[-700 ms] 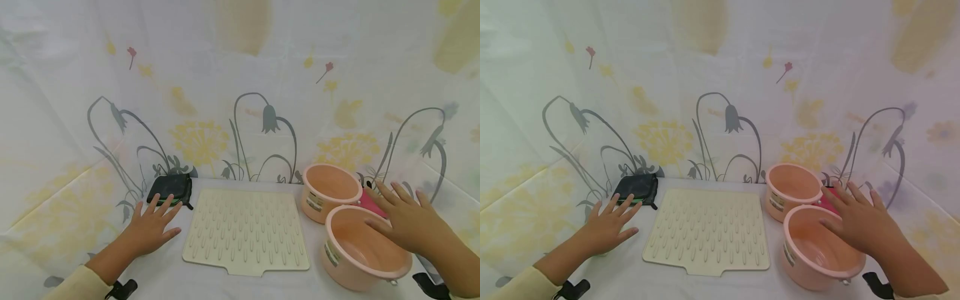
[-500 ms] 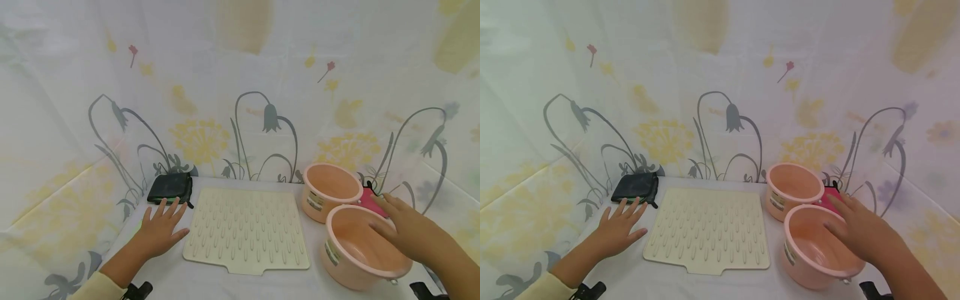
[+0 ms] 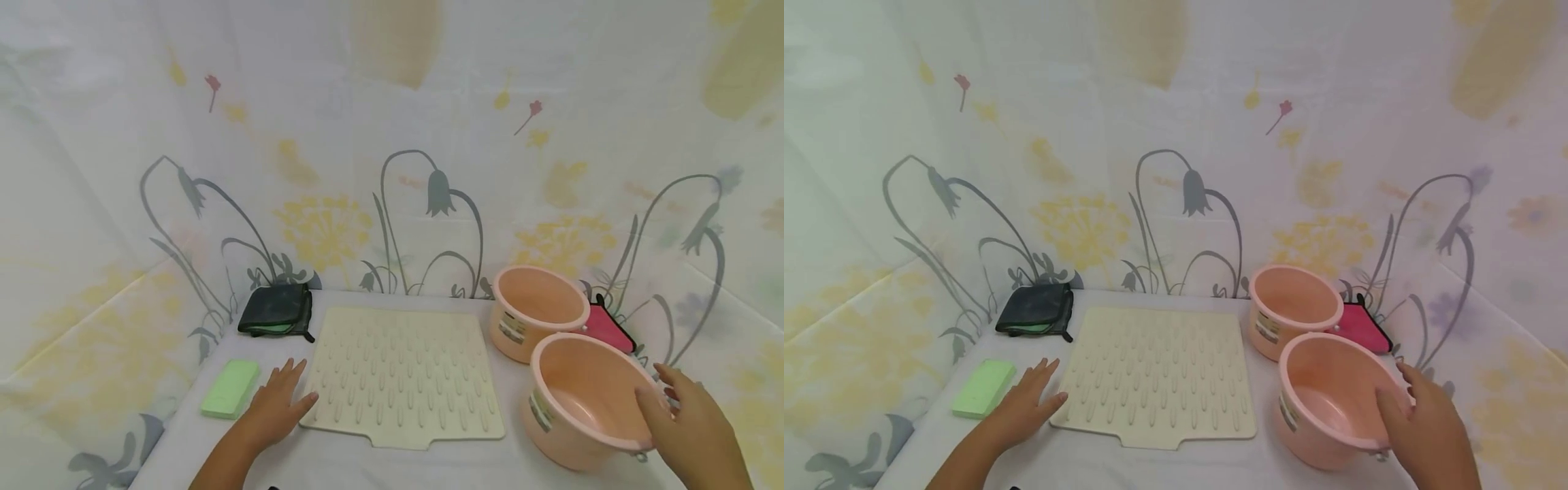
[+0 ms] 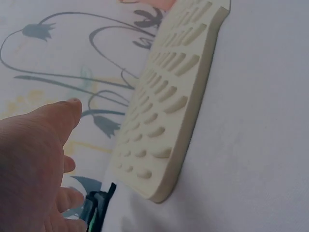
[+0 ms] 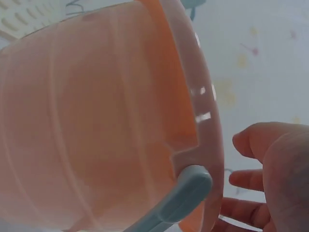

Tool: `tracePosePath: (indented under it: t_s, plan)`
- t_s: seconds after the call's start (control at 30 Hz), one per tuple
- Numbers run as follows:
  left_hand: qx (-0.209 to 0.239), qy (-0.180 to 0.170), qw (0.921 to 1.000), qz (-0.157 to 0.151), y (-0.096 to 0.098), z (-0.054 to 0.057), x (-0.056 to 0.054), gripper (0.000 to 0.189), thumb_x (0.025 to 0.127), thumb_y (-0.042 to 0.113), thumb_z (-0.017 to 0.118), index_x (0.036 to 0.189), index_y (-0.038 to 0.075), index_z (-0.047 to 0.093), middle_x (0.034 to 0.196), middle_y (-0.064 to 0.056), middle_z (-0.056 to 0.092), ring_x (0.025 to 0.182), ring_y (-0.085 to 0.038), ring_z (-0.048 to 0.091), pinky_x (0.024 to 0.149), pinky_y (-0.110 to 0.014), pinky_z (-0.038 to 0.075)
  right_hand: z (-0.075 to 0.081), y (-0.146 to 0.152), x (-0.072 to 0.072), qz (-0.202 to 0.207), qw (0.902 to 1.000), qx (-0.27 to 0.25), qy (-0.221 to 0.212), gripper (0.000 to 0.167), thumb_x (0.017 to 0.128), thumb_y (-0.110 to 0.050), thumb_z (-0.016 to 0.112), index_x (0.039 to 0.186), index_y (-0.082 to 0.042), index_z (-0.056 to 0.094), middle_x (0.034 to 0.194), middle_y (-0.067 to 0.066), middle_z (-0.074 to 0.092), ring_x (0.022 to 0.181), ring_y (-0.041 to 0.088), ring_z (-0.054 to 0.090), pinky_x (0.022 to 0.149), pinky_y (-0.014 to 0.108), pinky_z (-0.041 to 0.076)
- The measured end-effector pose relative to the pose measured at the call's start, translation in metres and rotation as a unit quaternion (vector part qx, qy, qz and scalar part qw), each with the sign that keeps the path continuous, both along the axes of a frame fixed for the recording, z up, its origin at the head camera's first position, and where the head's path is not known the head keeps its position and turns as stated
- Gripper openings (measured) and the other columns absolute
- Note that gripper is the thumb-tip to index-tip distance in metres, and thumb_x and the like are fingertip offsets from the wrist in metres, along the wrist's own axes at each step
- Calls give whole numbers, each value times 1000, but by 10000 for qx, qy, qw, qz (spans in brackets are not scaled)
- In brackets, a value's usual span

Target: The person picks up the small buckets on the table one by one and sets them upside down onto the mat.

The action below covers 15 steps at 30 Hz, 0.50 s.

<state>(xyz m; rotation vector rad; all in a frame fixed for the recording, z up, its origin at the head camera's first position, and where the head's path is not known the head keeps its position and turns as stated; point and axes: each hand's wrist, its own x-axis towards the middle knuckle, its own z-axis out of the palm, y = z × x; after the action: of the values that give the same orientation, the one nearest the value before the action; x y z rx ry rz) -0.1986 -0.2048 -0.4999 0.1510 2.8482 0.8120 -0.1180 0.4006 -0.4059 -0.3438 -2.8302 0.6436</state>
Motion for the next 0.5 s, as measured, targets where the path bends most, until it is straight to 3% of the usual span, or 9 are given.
tracePosePath:
  t_s: [0.13, 0.27, 0.5]
  plan:
    - [62, -27, 9998, 169, 4, -13, 2, 79, 104, 47, 61, 164, 6, 31, 169, -30, 20, 154, -59, 11, 116, -81, 13, -7, -3, 7, -496, 9987, -102, 60, 74, 107, -45, 51, 149, 16, 40, 133, 48, 50, 106, 61, 63, 77, 68, 55]
    - [116, -31, 9995, 284, 7, -21, 5, 80, 102, 46, 64, 163, 3, 32, 168, -32, 22, 153, -60, 13, 116, -81, 15, -12, -7, 12, -965, 9940, -478, -208, 76, 107, -45, 49, 151, 15, 37, 142, 45, 47, 118, 61, 59, 86, 67, 55]
    - [267, 35, 9988, 405, 7, -33, 10, 83, 101, 49, 65, 161, 1, 36, 166, -32, 28, 152, -62, 14, 114, -83, 14, -25, -16, 18, -1800, 9735, -1299, -555, 78, 106, -45, 50, 159, 8, 30, 151, 38, 43, 133, 56, 52, 99, 66, 49]
